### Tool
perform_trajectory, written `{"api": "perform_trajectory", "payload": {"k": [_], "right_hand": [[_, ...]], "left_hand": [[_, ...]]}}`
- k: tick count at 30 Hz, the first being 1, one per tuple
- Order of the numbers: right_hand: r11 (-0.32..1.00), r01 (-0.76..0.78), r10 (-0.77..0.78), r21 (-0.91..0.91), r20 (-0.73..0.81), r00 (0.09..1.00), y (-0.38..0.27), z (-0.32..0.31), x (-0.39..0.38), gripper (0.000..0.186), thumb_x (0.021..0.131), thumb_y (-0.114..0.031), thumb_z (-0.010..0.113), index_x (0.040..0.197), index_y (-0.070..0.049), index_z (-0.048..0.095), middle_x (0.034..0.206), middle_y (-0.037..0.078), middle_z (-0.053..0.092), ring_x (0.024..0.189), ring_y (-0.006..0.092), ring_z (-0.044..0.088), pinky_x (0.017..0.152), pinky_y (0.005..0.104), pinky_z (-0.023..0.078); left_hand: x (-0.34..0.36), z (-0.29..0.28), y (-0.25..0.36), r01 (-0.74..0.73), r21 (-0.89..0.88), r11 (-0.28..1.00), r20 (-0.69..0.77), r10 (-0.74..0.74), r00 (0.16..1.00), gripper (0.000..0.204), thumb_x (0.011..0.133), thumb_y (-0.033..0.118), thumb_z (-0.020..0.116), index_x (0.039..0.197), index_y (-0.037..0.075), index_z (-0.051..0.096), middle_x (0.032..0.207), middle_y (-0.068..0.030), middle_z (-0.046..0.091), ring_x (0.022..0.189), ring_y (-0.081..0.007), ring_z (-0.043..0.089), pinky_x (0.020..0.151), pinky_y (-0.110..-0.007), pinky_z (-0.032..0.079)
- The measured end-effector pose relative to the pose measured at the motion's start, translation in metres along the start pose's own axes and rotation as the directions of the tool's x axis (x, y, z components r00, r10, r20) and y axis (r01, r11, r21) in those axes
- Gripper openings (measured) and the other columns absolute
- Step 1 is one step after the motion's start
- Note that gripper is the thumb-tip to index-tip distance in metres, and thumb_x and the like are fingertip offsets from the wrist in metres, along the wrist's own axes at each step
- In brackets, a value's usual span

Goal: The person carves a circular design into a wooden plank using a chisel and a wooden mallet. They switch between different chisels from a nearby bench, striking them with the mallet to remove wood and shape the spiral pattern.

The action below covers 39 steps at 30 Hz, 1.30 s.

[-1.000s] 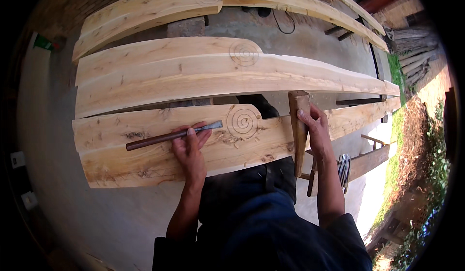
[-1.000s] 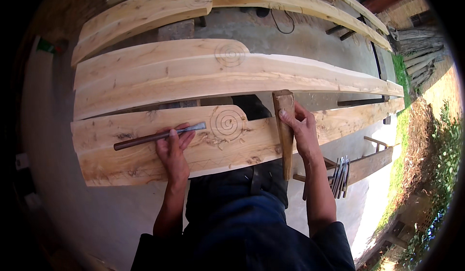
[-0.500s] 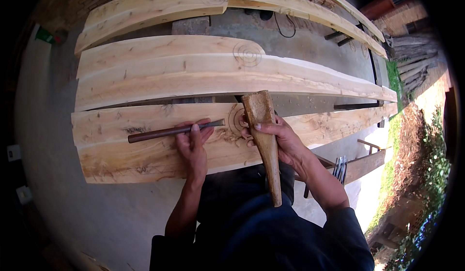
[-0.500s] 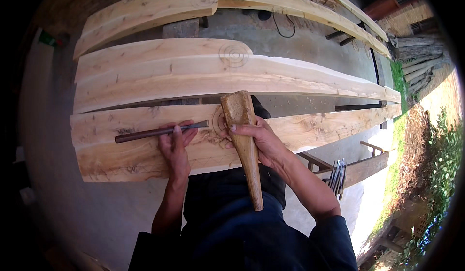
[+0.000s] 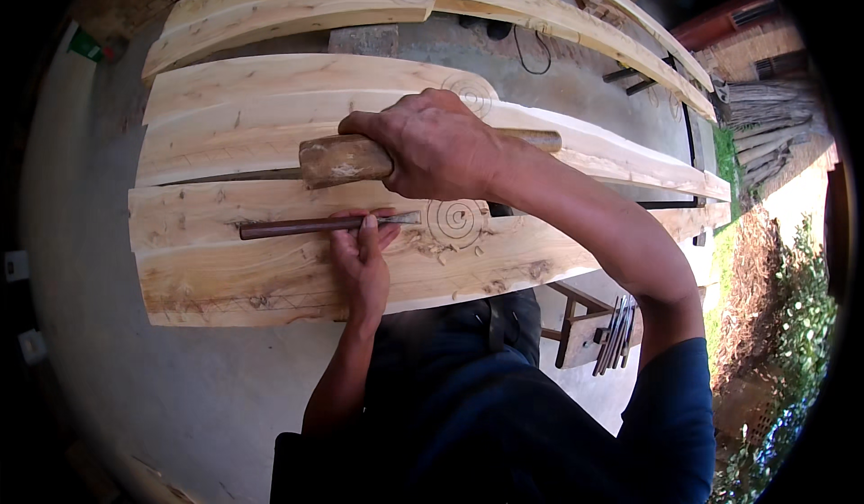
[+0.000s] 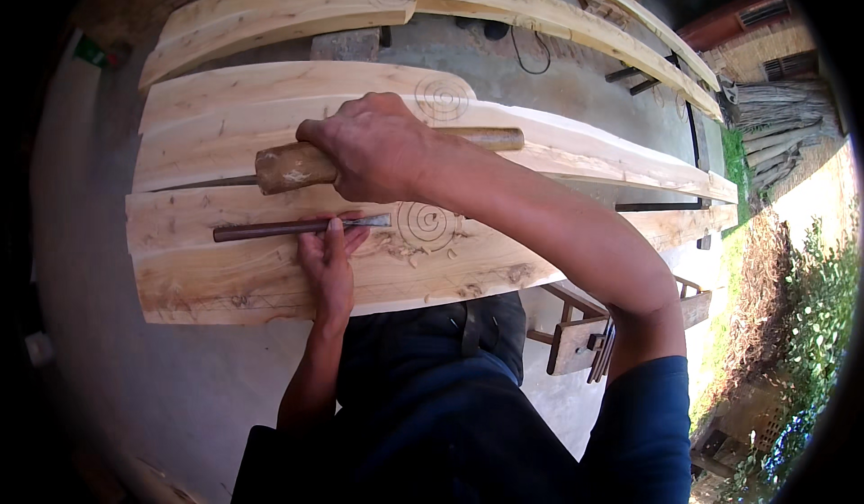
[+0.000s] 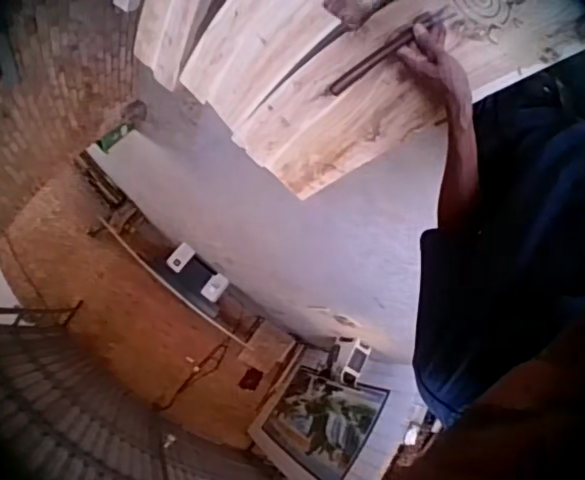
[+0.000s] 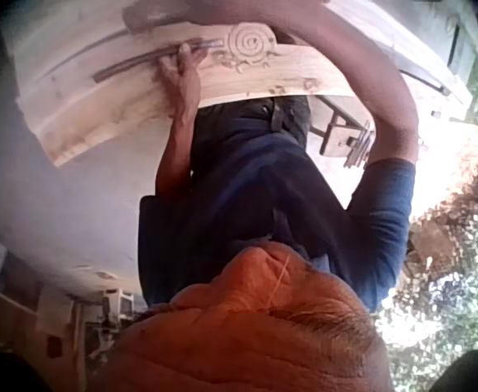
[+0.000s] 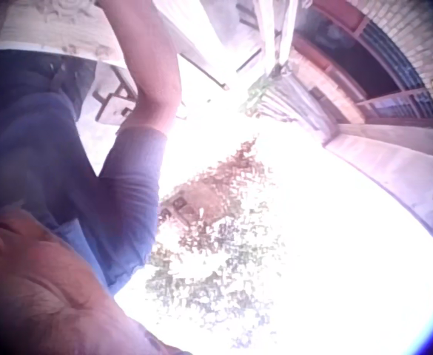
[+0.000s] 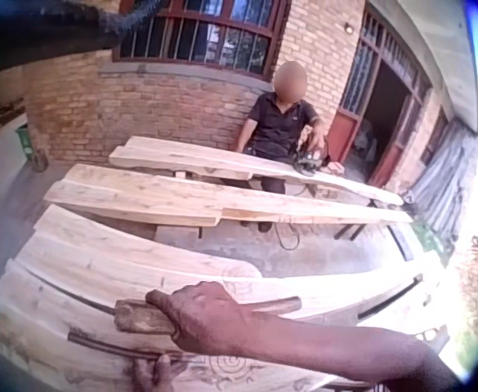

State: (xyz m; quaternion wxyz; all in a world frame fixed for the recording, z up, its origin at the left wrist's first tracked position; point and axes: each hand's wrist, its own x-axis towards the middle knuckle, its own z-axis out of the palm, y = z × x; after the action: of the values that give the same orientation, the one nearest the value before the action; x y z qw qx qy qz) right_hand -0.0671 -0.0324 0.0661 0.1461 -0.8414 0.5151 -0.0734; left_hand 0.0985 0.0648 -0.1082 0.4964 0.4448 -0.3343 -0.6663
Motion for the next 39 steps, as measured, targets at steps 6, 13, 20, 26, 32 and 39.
{"api": "perform_trajectory", "payload": {"k": [6,13,20,26,32,39], "right_hand": [[0.923,0.369,-0.382,-0.104,-0.169,0.908,-0.067,-0.013,0.094,0.024,0.086,-0.014,0.074,0.11,-0.013,0.081,0.1,0.012,0.081,0.101,0.033,0.078,0.086,0.046,0.059],[0.674,0.545,-0.601,-0.498,0.058,0.797,-0.102,0.026,0.114,0.005,0.082,-0.013,0.079,0.084,-0.015,0.082,0.083,0.002,0.08,0.085,0.0224,0.078,0.074,0.0351,0.061],[0.683,0.551,-0.555,-0.479,0.149,0.818,-0.106,0.015,0.115,0.004,0.081,-0.014,0.08,0.085,-0.014,0.081,0.083,0.002,0.08,0.085,0.0215,0.078,0.074,0.0345,0.06],[0.75,0.56,-0.613,-0.351,-0.053,0.788,-0.107,0.006,0.128,0.014,0.081,-0.014,0.08,0.095,-0.013,0.081,0.089,0.006,0.079,0.089,0.0258,0.078,0.078,0.0379,0.061],[0.669,0.57,-0.52,-0.477,0.248,0.818,-0.113,0.017,0.132,0.023,0.085,-0.014,0.077,0.107,-0.018,0.083,0.091,0.005,0.079,0.094,0.0256,0.079,0.08,0.0374,0.061],[0.895,0.441,-0.425,-0.062,-0.414,0.805,-0.099,0.031,0.143,0.01,0.085,-0.014,0.077,0.09,-0.017,0.085,0.087,0.004,0.082,0.088,0.0236,0.079,0.078,0.0359,0.061]], "left_hand": [[0.001,-0.002,0.003,-0.003,-0.026,1.0,0.028,0.003,1.0,0.026,0.117,0.019,0.054,0.13,0.0,0.042,0.122,-0.0227,0.07,0.107,-0.0296,0.077,0.101,-0.046,0.064],[-0.005,-0.018,-0.012,-0.072,0.465,0.882,-0.08,0.123,0.989,0.024,0.111,0.012,0.059,0.129,-0.004,0.055,0.113,-0.0144,0.07,0.098,-0.0193,0.07,0.09,-0.03,0.055],[-0.004,-0.004,-0.001,-0.057,0.05,0.997,-0.115,0.062,0.991,0.018,0.112,0.009,0.056,0.127,-0.001,0.056,0.108,-0.0048,0.063,0.095,-0.0109,0.06,0.089,-0.027,0.052],[-0.001,0.01,0.009,-0.033,-0.161,0.986,-0.141,0.011,0.99,0.011,0.115,0.013,0.054,0.121,0.003,0.054,0.098,0.0021,0.054,0.085,-0.0041,0.05,0.083,-0.024,0.051],[0.002,0.001,0.005,-0.104,0.2,0.974,-0.152,0.136,0.979,0.01,0.114,0.01,0.054,0.12,0.002,0.053,0.099,-0.0006,0.058,0.085,-0.0065,0.054,0.081,-0.026,0.053],[0.002,0.004,0.006,0.015,0.008,1.0,-0.125,-0.014,0.992,0.025,0.117,0.012,0.049,0.13,-0.009,0.051,0.116,-0.0193,0.071,0.104,-0.0263,0.077,0.098,-0.044,0.067]]}}
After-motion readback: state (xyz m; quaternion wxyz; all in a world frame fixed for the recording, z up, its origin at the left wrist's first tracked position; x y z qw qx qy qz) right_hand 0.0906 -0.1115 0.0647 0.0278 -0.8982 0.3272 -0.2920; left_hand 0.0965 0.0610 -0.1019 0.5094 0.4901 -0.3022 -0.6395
